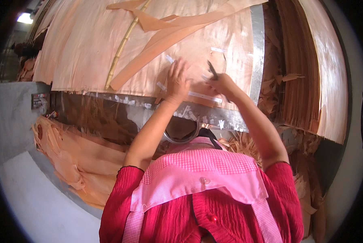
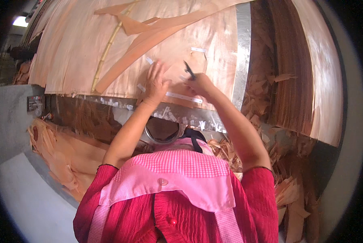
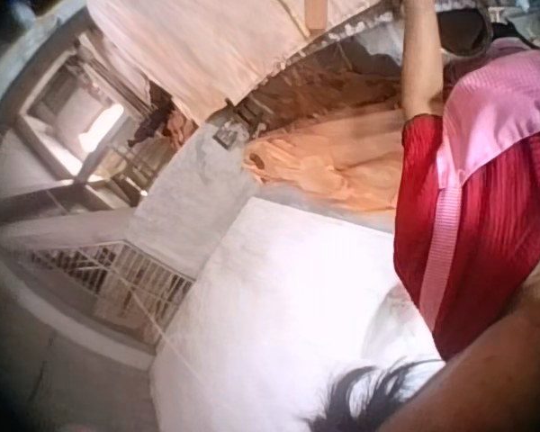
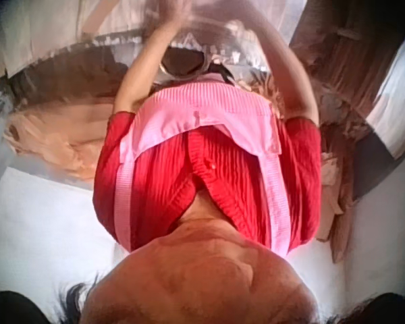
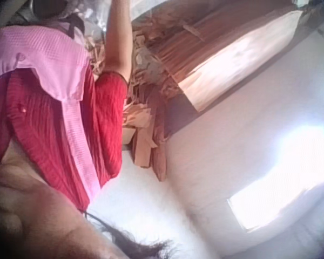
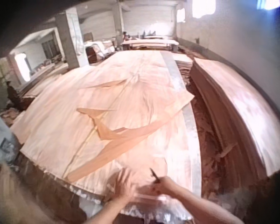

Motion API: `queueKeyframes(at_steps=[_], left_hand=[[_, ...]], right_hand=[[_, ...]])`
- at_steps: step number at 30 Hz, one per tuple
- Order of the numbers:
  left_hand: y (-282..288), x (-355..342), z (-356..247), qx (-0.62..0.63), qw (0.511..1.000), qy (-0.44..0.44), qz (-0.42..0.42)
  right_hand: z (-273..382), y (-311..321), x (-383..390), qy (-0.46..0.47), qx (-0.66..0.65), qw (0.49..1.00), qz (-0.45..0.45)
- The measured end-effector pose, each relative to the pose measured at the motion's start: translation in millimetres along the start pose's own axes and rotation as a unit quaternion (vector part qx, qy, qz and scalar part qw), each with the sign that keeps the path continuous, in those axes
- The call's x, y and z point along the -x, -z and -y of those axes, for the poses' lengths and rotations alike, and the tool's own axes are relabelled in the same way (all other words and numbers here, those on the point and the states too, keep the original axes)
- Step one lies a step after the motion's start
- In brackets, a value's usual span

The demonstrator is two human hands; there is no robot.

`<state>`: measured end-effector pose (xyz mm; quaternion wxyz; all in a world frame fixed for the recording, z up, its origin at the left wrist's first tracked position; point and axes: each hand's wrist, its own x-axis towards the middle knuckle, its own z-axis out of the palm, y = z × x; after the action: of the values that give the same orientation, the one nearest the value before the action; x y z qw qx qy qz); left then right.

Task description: The person uses a utility knife to cut out defects from large sheets of wood veneer and applies tape to secure patches or stabilize the material.

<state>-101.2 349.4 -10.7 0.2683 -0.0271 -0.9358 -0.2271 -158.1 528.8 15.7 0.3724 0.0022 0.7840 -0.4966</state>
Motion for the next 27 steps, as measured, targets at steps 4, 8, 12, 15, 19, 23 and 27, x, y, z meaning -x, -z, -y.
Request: queueKeyframes(at_steps=[4, 8, 12, 15, 19, 23, 27], left_hand=[[1.0, 15.9, 27.3, 0.07, 0.991, 0.052, 0.099], [5.9, 15.8, 24.7, -0.027, 0.988, -0.022, 0.153], [-9.3, 31.5, 31.7, -0.108, 0.979, -0.033, 0.171], [-12.1, 29.4, 25.8, -0.097, 0.98, -0.066, 0.161], [-3.4, 20.7, 19.3, -0.119, 0.981, -0.079, 0.133], [9.8, -4.4, -14.1, -0.086, 0.981, 0.041, 0.17], [-34.2, -18.2, -109.9, -0.07, 0.991, 0.027, 0.108]], right_hand=[[28.4, -47.9, -47.0, -0.056, -0.011, 0.998, 0.003], [16.4, -62.1, -66.1, -0.062, -0.034, 0.995, -0.075], [27.1, -52.7, -53.3, -0.003, 0.183, 0.982, -0.049], [-1.7, -37.0, -70.9, 0.18, 0.518, 0.834, -0.062], [29.8, 13.7, -1.2, 0.034, 0.197, 0.978, 0.054], [-45.9, 104.5, 65.0, -0.076, -0.192, 0.978, 0.022], [-165.1, 206.5, 114.3, -0.121, -0.324, 0.932, -0.109]])
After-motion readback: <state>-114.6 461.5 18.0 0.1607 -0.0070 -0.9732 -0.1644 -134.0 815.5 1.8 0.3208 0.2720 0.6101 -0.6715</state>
